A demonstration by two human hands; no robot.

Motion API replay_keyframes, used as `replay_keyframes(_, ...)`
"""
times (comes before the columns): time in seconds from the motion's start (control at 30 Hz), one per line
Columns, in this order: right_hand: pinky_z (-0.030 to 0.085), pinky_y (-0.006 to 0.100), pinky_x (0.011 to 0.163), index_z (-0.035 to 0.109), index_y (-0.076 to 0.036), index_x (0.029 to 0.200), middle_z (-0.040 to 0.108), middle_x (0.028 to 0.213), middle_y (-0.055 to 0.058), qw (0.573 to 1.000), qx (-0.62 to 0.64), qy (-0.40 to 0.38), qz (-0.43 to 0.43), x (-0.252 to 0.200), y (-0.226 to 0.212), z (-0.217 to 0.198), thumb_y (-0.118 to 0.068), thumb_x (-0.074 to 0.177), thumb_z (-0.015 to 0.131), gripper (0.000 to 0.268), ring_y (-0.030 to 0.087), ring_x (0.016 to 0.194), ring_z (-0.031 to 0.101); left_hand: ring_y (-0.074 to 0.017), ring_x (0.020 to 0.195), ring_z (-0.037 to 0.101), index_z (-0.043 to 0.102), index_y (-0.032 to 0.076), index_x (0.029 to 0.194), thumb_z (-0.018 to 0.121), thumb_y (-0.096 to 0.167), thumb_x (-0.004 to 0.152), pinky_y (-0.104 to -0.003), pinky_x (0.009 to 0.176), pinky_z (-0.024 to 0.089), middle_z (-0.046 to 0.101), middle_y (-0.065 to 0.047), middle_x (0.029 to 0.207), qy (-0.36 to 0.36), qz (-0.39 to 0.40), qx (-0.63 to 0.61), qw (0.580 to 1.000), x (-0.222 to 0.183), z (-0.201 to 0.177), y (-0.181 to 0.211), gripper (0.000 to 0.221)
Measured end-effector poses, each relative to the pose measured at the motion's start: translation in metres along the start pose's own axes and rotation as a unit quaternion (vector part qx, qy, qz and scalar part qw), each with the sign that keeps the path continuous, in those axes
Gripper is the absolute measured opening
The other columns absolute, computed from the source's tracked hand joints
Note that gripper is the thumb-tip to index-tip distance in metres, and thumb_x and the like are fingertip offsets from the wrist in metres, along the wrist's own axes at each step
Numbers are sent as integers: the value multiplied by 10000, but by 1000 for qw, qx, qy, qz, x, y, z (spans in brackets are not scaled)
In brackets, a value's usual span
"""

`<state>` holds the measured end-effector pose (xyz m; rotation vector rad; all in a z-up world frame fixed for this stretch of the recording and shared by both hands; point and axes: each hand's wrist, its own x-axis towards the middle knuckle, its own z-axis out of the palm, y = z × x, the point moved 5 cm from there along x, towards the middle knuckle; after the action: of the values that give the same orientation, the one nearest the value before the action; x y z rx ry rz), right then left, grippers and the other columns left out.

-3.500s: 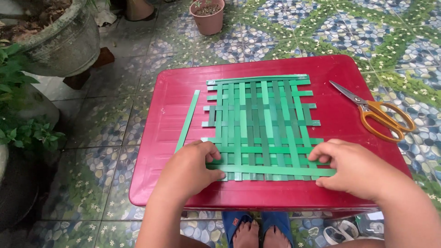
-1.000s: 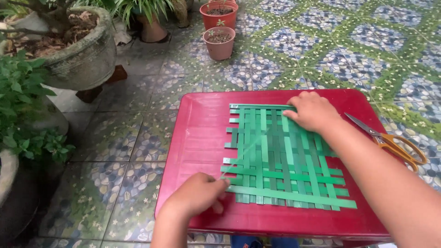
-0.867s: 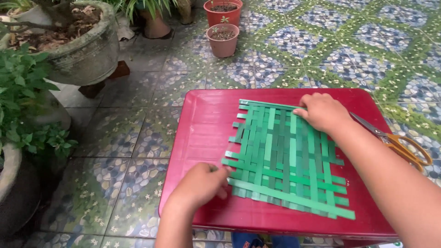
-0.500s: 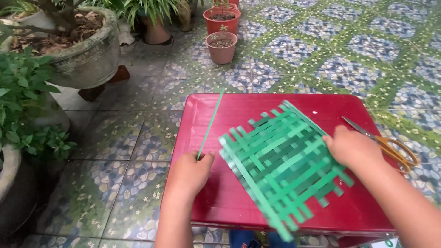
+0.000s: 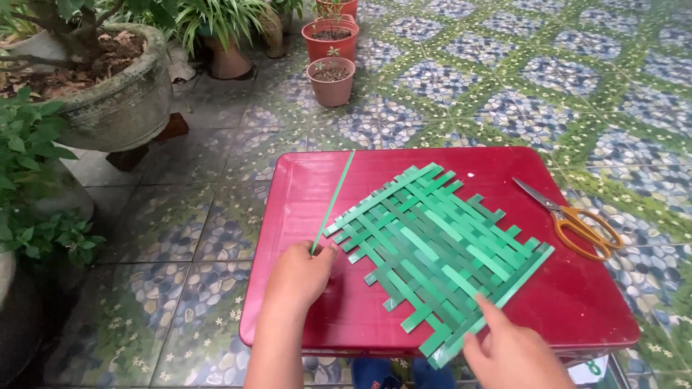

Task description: Weaving green plastic strips together on a red stool to form a grid pattern for a basket.

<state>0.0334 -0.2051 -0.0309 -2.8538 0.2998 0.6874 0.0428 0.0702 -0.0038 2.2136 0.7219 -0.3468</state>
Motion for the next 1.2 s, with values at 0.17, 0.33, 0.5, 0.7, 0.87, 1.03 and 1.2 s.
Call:
replay_keyframes(0.17, 357, 398, 1036, 443, -301, 1218, 474, 1201, -101, 959, -149, 75, -229, 23, 16, 0, -193, 734, 560, 510, 107, 1185, 398, -216, 664, 613, 552, 89, 805, 403, 335, 781, -336, 651, 419, 651, -70, 712, -20, -5, -12, 1000, 1, 6, 0, 288)
replay_keyframes(0.33, 454, 373, 787, 601, -173, 907, 587, 841, -38, 871, -140, 181, -435, 51, 24, 6, -182, 710, 589, 197, 172, 836, 560, -221, 701, 605, 571, 96, 889, 389, 313, 772, -333, 661, 420, 649, -72, 732, -18, -14, -25, 999, -5, 1, 4, 306)
replay_keyframes(0.5, 472, 316, 660, 578, -188, 755, 536, 700, -65, 853, -162, 172, -466, 27, -8, 22, -274, 733, 601, 91, 140, 686, 508, -268, 691, 604, 546, 87, 770, 404, 328, 752, -357, 645, 408, 645, -95, 707, 25, 5, -27, 999, 6, -3, -3, 280)
replay_keyframes(0.7, 447, 329, 665, 561, -184, 802, 537, 785, -26, 882, -151, 109, -432, 2, -52, 46, -356, 813, 601, 177, 169, 750, 499, -302, 963, 567, 581, 107, 1062, 365, 363, 780, -381, 784, 417, 638, -121, 996, 78, 30, -70, 994, 7, -10, -3, 439)
replay_keyframes(0.87, 484, 334, 670, 548, -185, 884, 551, 808, -16, 914, -128, 85, -375, 6, -62, 35, -395, 795, 596, 234, 168, 776, 521, -205, 1006, 571, 653, 156, 983, 299, 326, 824, -325, 839, 400, 658, -29, 1041, 106, 105, -138, 979, 10, -8, -1, 424)
replay_keyframes(1.03, 508, 266, 796, 616, -263, 1029, 656, 967, -81, 975, -24, -77, -206, -4, -71, -24, -321, 776, 600, 260, 81, 911, 602, -169, 828, 583, 608, 170, 1086, 397, 300, 845, -301, 727, 463, 639, -33, 892, 5, 139, -139, 981, 3, 6, 11, 346)
replay_keyframes(1.2, 550, 317, 703, 616, -148, 1145, 646, 861, 69, 936, 325, -16, -135, 18, -38, -63, -155, 749, 611, 396, 195, 753, 627, -114, 646, 521, 615, 219, 1081, 470, 305, 848, -270, 583, 403, 605, 32, 745, -138, 229, 3, 964, -21, 33, 35, 288)
